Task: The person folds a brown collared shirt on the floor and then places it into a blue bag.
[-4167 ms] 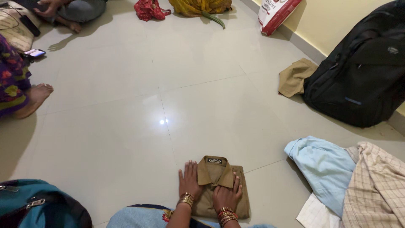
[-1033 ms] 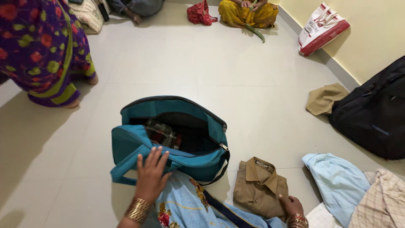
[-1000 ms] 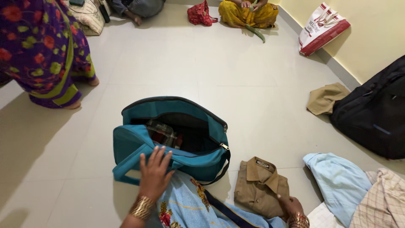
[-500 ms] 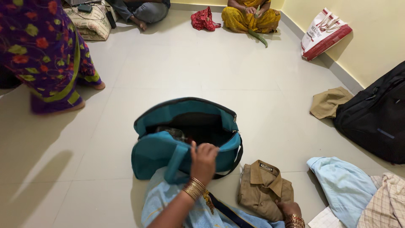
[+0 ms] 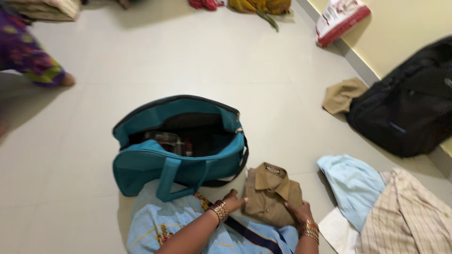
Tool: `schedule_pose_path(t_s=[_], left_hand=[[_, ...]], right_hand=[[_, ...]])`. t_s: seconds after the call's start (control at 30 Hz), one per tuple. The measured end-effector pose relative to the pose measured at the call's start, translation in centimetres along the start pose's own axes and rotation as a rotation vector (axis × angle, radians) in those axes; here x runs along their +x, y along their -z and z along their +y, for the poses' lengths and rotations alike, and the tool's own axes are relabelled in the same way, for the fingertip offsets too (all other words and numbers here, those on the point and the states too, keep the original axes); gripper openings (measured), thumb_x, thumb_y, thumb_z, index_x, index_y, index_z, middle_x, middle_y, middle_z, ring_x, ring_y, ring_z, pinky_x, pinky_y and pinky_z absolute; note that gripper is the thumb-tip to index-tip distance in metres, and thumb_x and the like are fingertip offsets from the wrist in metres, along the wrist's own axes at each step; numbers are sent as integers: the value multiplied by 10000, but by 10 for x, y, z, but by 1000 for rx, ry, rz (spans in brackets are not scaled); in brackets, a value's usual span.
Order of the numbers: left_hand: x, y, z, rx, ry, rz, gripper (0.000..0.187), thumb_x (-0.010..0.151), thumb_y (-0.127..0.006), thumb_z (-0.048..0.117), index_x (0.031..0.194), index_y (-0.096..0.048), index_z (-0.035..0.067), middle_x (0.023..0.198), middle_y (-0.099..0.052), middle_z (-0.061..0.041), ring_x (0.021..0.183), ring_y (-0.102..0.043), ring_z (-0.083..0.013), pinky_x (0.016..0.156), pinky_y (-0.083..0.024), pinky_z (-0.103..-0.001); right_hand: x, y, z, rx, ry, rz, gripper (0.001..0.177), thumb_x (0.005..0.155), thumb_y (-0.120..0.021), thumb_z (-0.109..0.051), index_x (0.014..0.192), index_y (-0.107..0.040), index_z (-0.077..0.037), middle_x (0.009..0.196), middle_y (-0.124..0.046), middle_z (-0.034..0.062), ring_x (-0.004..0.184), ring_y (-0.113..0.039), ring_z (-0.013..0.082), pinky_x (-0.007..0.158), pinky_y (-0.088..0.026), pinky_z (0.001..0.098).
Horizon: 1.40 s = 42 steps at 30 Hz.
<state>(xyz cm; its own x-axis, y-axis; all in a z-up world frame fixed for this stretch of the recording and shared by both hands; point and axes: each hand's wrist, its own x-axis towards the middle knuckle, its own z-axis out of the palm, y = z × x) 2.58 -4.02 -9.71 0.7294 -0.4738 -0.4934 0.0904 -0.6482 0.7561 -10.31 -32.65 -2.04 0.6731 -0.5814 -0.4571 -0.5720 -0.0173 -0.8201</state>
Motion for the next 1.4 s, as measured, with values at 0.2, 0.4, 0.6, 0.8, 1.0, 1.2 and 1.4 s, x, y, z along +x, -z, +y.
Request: schedule_pose_path(t_s=[0.2,0.4,0.6,0.8,1.0,1.2,1.4], left_hand=[[7,-22,10,-146,111,-2,851,854,-713,542,1437,-452,-20,1438,-553,-247,1343,-549,-352,1119,-444,-391],[0,-17,34,-269,217,14,765,811,-773,569,1265,-649,-33,1248,-703,-219,1168,-692,-311,1009,-537,-374],[-5,-15,21,-347,29,33,622,721,-847,443,1192,-703,62,1178,-756,-139,1089,-737,-256,973,-565,-350],[-4,-7,0,-353,-40,51,548,759,-815,367,1183,-690,42,1132,-762,-125,1059,-745,-253,945,-582,-364],[-6,-9,-7,-307,-152,89,568,735,-827,311,1208,-648,51,1149,-754,-128,1083,-728,-260,957,-567,-368],[-7,-7,-4,-102,-110,129,614,750,-846,325,1241,-602,48,1194,-712,-180,1117,-695,-334,980,-557,-403],[-13,-7,-2,10,-68,140,767,791,-843,300,1366,-414,29,1228,-673,-242,1148,-665,-388,990,-552,-436]], right_hand=[[8,6,17,51,0,-61,635,693,-887,-220,1217,-651,49,1089,-768,205,932,-743,285,836,-612,410],[10,-4,21,16,54,-33,652,692,-868,-247,1223,-676,80,1079,-781,214,938,-749,296,846,-614,417],[22,3,15,-31,-64,-137,790,752,-836,-379,1363,-563,39,1253,-710,215,1127,-683,279,989,-537,393],[19,-8,7,-107,50,-108,937,790,-803,-413,1554,-307,-193,1487,-436,166,1345,-471,286,1069,-425,403],[-2,-36,-18,-402,46,87,1022,712,-827,-573,1512,-341,-161,1358,-643,289,1199,-680,368,1022,-539,416],[-54,-72,-47,-624,124,297,974,683,-894,-514,1443,-380,-190,1301,-559,244,1049,-685,410,876,-586,472],[-92,-97,-69,-858,261,292,607,830,-779,-305,1357,-480,-275,1266,-517,125,909,-713,369,756,-597,485]])
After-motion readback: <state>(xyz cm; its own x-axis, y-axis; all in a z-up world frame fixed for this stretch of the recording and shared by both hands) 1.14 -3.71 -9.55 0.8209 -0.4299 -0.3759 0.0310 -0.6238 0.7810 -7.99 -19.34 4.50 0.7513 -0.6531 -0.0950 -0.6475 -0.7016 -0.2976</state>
